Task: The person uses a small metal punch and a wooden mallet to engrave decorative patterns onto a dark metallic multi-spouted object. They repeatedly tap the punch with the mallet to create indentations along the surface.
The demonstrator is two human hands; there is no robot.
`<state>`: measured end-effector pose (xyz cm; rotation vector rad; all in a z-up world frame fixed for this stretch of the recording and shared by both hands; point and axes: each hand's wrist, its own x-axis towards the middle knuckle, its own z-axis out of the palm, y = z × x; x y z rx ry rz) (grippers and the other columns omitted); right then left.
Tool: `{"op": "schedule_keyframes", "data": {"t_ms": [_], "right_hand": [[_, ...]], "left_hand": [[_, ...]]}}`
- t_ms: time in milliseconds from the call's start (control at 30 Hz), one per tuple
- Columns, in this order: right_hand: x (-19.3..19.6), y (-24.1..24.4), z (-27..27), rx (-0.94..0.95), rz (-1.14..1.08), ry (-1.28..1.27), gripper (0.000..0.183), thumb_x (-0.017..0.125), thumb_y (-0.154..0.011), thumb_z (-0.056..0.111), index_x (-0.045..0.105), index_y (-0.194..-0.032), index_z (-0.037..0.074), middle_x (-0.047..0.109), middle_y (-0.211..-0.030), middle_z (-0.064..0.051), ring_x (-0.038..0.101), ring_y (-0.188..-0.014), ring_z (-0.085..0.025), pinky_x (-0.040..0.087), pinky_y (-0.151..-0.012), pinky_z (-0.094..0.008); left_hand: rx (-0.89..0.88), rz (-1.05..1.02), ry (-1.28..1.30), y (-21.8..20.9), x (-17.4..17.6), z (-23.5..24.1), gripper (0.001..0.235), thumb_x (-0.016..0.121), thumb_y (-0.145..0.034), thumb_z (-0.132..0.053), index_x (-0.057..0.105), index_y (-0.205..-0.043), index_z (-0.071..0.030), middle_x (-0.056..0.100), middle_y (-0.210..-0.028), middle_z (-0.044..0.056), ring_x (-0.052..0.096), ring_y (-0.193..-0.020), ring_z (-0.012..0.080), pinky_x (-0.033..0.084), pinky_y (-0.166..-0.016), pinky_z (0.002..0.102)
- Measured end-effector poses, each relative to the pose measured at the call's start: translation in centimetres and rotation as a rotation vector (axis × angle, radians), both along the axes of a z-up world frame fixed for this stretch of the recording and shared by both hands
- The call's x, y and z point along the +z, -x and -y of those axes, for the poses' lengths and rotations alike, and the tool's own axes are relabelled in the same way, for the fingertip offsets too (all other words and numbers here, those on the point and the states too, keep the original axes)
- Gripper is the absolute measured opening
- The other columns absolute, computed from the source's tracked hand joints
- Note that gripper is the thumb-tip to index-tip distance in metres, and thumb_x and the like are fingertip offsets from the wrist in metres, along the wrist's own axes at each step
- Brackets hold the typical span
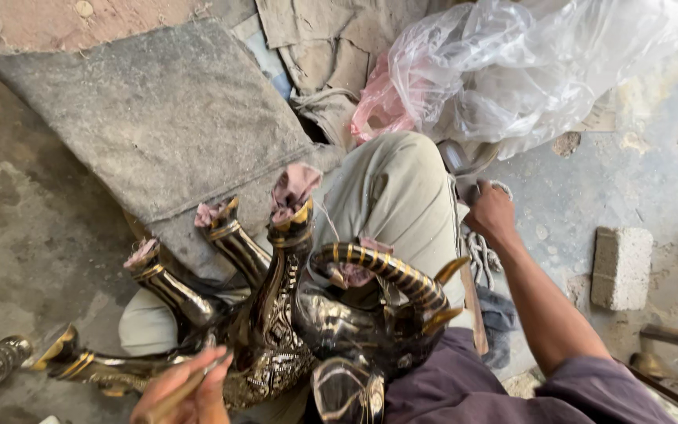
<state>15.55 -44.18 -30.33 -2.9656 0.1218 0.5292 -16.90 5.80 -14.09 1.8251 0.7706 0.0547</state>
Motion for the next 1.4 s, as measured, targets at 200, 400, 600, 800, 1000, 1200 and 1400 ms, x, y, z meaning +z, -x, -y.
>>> {"op": "schedule_keyframes", "data": {"t_ms": [200, 400, 600, 800, 1000, 1200, 1400], "right_hand": [[12.2, -8.5, 1.3, 0.036, 0.267, -0.397, 0.038, 0.061, -0.116, 0.041, 0.064, -0.091, 0.012, 0.066, -0.076, -0.003, 0.064, -0.068, -0.011, 0.051, -0.066, -0.033], [8.3, -21.6, -0.5, 0.267, 0.635, -0.373, 0.041, 0.057, -0.082, 0.007, 0.061, -0.122, 0.000, 0.056, -0.117, -0.022, 0.058, -0.099, -0.033, 0.051, -0.087, -0.048], [2.6, -16.8, 3.5, -0.093, 0.024, -0.053, 0.058, 0.076, -0.090, 0.026, 0.053, -0.134, -0.003, 0.060, -0.119, -0.032, 0.060, -0.107, -0.049, 0.050, -0.089, -0.057], [5.3, -3.1, 9.8, 0.181, 0.268, -0.046, 0.032, 0.068, -0.105, 0.027, 0.065, -0.125, 0.003, 0.067, -0.113, -0.022, 0.064, -0.101, -0.042, 0.052, -0.087, -0.051], [6.1, 5.7, 12.9, 0.129, 0.325, 0.201, 0.028, 0.061, -0.114, 0.033, 0.073, -0.117, 0.008, 0.072, -0.102, -0.016, 0.067, -0.090, -0.036, 0.053, -0.078, -0.047], [5.6, 10.4, 12.1, -0.328, 0.271, 0.246, 0.032, 0.057, -0.108, 0.032, 0.066, -0.112, 0.001, 0.069, -0.087, -0.016, 0.063, -0.069, -0.031, 0.051, -0.055, -0.046], [12.7, 11.5, 14.3, -0.634, 0.176, -0.603, 0.045, 0.043, -0.097, 0.028, 0.060, -0.127, -0.003, 0.066, -0.091, -0.012, 0.060, -0.077, -0.020, 0.049, -0.064, -0.041]], "left_hand": [[-0.253, 0.227, 1.420, 10.0, -10.3, -9.6, 0.058, 0.047, -0.107, -0.030, 0.036, -0.151, 0.005, 0.034, -0.157, 0.029, 0.031, -0.152, 0.0375, 0.024, -0.129, 0.056], [0.129, -0.073, 1.516, 11.4, -6.9, -11.5, 0.057, 0.043, -0.109, -0.023, 0.036, -0.151, 0.015, 0.027, -0.163, 0.036, 0.026, -0.149, 0.0475, 0.016, -0.122, 0.059], [-0.169, 0.098, 1.568, 8.1, -6.3, -9.9, 0.059, 0.038, -0.113, -0.027, 0.025, -0.158, 0.009, 0.023, -0.166, 0.031, 0.020, -0.156, 0.0426, 0.012, -0.132, 0.058], [-0.261, 0.036, 1.508, 6.2, -7.3, -10.2, 0.062, 0.037, -0.110, -0.030, 0.026, -0.159, 0.007, 0.029, -0.165, 0.027, 0.030, -0.151, 0.0395, 0.021, -0.126, 0.054], [0.012, -0.349, 1.838, 4.6, -9.2, -10.0, 0.057, 0.036, -0.105, -0.040, 0.038, -0.151, -0.006, 0.041, -0.094, 0.000, 0.040, -0.076, 0.0119, 0.035, -0.067, 0.032], [-0.002, -0.328, 1.748, 6.2, -10.4, -10.9, 0.055, 0.036, -0.106, -0.039, 0.038, -0.150, -0.006, 0.051, -0.092, 0.002, 0.047, -0.069, 0.0096, 0.043, -0.063, 0.029], [0.032, -0.377, 1.905, 8.5, -11.4, -12.3, 0.053, 0.035, -0.107, -0.038, 0.037, -0.149, -0.006, 0.060, -0.090, 0.004, 0.053, -0.062, 0.0072, 0.050, -0.060, 0.026]]}}
